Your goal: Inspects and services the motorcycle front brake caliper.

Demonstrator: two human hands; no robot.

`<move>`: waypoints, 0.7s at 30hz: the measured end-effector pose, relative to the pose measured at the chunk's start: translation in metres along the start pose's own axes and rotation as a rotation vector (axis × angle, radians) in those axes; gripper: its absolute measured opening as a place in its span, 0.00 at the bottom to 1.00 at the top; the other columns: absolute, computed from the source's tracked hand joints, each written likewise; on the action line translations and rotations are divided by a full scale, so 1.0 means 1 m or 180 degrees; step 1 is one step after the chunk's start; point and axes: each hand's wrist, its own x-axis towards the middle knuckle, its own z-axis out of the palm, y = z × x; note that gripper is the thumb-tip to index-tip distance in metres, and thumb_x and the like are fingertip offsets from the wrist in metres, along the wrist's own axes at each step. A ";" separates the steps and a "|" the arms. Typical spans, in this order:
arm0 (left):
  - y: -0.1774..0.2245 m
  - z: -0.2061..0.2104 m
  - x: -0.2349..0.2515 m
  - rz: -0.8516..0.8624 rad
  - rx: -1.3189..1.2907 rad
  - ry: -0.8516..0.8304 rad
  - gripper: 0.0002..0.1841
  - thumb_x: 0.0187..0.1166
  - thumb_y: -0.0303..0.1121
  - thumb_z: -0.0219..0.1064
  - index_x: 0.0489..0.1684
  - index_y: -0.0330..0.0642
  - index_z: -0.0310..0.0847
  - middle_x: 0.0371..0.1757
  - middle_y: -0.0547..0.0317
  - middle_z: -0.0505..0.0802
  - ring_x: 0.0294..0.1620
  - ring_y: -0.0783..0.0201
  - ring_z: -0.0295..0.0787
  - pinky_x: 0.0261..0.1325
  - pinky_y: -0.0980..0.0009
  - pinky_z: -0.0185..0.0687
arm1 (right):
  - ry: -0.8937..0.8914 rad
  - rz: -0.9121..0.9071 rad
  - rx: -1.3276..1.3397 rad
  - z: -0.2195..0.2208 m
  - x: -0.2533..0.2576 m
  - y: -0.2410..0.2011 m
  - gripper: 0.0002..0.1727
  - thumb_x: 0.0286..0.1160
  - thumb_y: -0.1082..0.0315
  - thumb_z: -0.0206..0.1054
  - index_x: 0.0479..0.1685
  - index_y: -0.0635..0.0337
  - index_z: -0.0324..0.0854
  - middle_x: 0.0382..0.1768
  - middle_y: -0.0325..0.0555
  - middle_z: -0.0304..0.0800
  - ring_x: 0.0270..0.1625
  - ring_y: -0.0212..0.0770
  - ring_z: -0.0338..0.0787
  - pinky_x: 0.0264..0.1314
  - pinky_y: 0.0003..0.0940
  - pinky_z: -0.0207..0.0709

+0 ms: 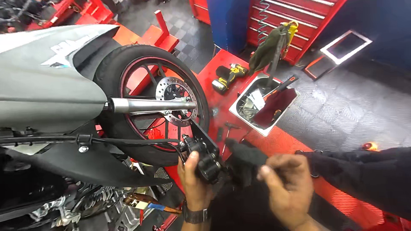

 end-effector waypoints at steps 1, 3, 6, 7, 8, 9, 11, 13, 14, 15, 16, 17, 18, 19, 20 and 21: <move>0.006 0.001 -0.001 -0.0020 -0.0155 -0.0061 0.34 0.60 0.57 0.79 0.59 0.41 0.80 0.41 0.48 0.93 0.38 0.59 0.95 0.40 0.59 0.94 | 0.0136 0.0113 0.0052 -0.005 0.001 0.003 0.12 0.77 0.68 0.68 0.53 0.41 0.75 0.34 0.32 0.85 0.29 0.32 0.87 0.30 0.28 0.88; 0.019 0.002 -0.006 -0.0085 -0.0484 -0.0221 0.27 0.63 0.56 0.77 0.52 0.44 0.86 0.39 0.51 0.95 0.39 0.60 0.96 0.40 0.60 0.95 | 0.0293 0.0412 -0.0061 -0.013 0.007 0.022 0.13 0.75 0.70 0.66 0.52 0.44 0.74 0.32 0.32 0.86 0.27 0.32 0.87 0.30 0.29 0.88; 0.033 -0.002 -0.011 -0.0190 -0.0936 -0.0489 0.27 0.67 0.57 0.72 0.50 0.43 0.88 0.41 0.48 0.95 0.41 0.55 0.96 0.41 0.55 0.95 | 0.0208 0.1025 -0.0679 -0.018 0.020 0.081 0.12 0.74 0.71 0.67 0.54 0.56 0.74 0.30 0.40 0.86 0.26 0.38 0.87 0.26 0.37 0.86; 0.036 -0.002 -0.011 -0.0194 -0.1039 -0.0517 0.27 0.68 0.58 0.72 0.50 0.43 0.88 0.41 0.46 0.95 0.41 0.53 0.96 0.41 0.53 0.94 | 0.0093 0.1239 -0.0913 -0.017 0.024 0.105 0.13 0.76 0.70 0.67 0.56 0.58 0.74 0.32 0.44 0.87 0.27 0.41 0.88 0.28 0.43 0.86; 0.039 -0.002 -0.011 -0.0173 -0.1093 -0.0528 0.27 0.69 0.59 0.70 0.49 0.43 0.88 0.41 0.46 0.95 0.41 0.52 0.96 0.40 0.53 0.94 | -0.0046 0.1425 -0.1133 -0.016 0.028 0.130 0.14 0.78 0.68 0.66 0.58 0.59 0.74 0.34 0.46 0.88 0.29 0.44 0.88 0.30 0.48 0.85; 0.041 -0.002 -0.012 -0.0164 -0.1140 -0.0550 0.28 0.69 0.60 0.69 0.50 0.43 0.88 0.42 0.44 0.95 0.41 0.50 0.96 0.40 0.53 0.94 | -0.0171 0.1563 -0.1300 -0.015 0.031 0.155 0.14 0.78 0.67 0.66 0.59 0.59 0.74 0.34 0.49 0.88 0.29 0.47 0.88 0.30 0.52 0.83; 0.041 -0.003 -0.011 -0.0199 -0.1267 -0.0708 0.31 0.69 0.62 0.68 0.54 0.42 0.88 0.47 0.41 0.95 0.44 0.47 0.97 0.43 0.52 0.94 | -0.0391 0.1732 -0.1497 -0.011 0.033 0.202 0.15 0.78 0.67 0.64 0.60 0.59 0.74 0.34 0.52 0.87 0.31 0.52 0.88 0.30 0.59 0.81; 0.038 -0.007 -0.011 -0.0191 -0.1308 -0.0792 0.32 0.70 0.62 0.67 0.56 0.41 0.87 0.49 0.40 0.94 0.46 0.46 0.96 0.43 0.51 0.94 | -0.0497 0.1863 -0.1499 -0.003 0.039 0.244 0.16 0.79 0.68 0.64 0.63 0.61 0.74 0.38 0.56 0.88 0.37 0.57 0.90 0.37 0.65 0.82; 0.036 -0.010 -0.011 -0.0211 -0.1319 -0.0795 0.33 0.69 0.63 0.67 0.56 0.41 0.87 0.50 0.39 0.94 0.46 0.45 0.96 0.43 0.51 0.93 | -0.0533 0.1924 -0.1499 0.001 0.041 0.262 0.17 0.79 0.68 0.64 0.64 0.61 0.74 0.40 0.57 0.89 0.39 0.59 0.90 0.40 0.67 0.82; 0.035 -0.011 -0.012 -0.0240 -0.1333 -0.0797 0.34 0.68 0.64 0.68 0.57 0.40 0.86 0.51 0.38 0.94 0.46 0.44 0.96 0.43 0.51 0.93 | -0.0604 0.1959 -0.1529 0.003 0.042 0.278 0.18 0.79 0.67 0.64 0.65 0.61 0.74 0.41 0.58 0.90 0.41 0.60 0.91 0.41 0.68 0.82; 0.034 -0.013 -0.012 -0.0280 -0.1387 -0.0813 0.36 0.66 0.64 0.69 0.58 0.39 0.86 0.51 0.36 0.94 0.46 0.43 0.96 0.44 0.50 0.93 | -0.0661 0.1993 -0.1570 0.004 0.042 0.294 0.18 0.78 0.67 0.65 0.65 0.60 0.74 0.41 0.58 0.90 0.42 0.61 0.90 0.42 0.69 0.81; 0.033 -0.014 -0.012 -0.0322 -0.1456 -0.0822 0.37 0.65 0.64 0.70 0.59 0.38 0.85 0.51 0.35 0.93 0.47 0.42 0.95 0.45 0.49 0.93 | -0.0736 0.2043 -0.1641 0.004 0.041 0.307 0.18 0.78 0.67 0.65 0.65 0.60 0.75 0.42 0.59 0.90 0.43 0.63 0.90 0.43 0.70 0.81; 0.032 -0.017 -0.012 -0.0371 -0.1528 -0.0842 0.38 0.63 0.64 0.71 0.60 0.37 0.84 0.52 0.35 0.93 0.48 0.41 0.95 0.45 0.48 0.93 | -0.0814 0.2115 -0.1738 0.003 0.040 0.318 0.19 0.77 0.67 0.65 0.65 0.60 0.75 0.44 0.60 0.90 0.45 0.65 0.90 0.45 0.72 0.80; 0.030 -0.019 -0.013 -0.0410 -0.1590 -0.0839 0.40 0.62 0.64 0.72 0.61 0.35 0.83 0.53 0.34 0.92 0.48 0.41 0.95 0.46 0.48 0.93 | -0.0876 0.2206 -0.1842 0.003 0.038 0.326 0.19 0.78 0.66 0.65 0.66 0.61 0.75 0.45 0.62 0.90 0.47 0.67 0.91 0.46 0.74 0.80; 0.029 -0.021 -0.014 -0.0434 -0.1614 -0.0814 0.41 0.60 0.64 0.73 0.62 0.35 0.83 0.53 0.34 0.92 0.48 0.41 0.95 0.46 0.49 0.93 | -0.0908 0.2296 -0.1922 0.002 0.037 0.332 0.19 0.77 0.65 0.65 0.66 0.60 0.75 0.46 0.63 0.91 0.47 0.68 0.91 0.46 0.74 0.80; 0.027 -0.021 -0.014 -0.0416 -0.1594 -0.0777 0.42 0.59 0.64 0.72 0.62 0.34 0.83 0.53 0.34 0.92 0.47 0.42 0.95 0.45 0.49 0.92 | -0.0926 0.2365 -0.1990 0.001 0.036 0.336 0.19 0.77 0.65 0.65 0.66 0.60 0.76 0.45 0.63 0.91 0.48 0.69 0.91 0.47 0.75 0.80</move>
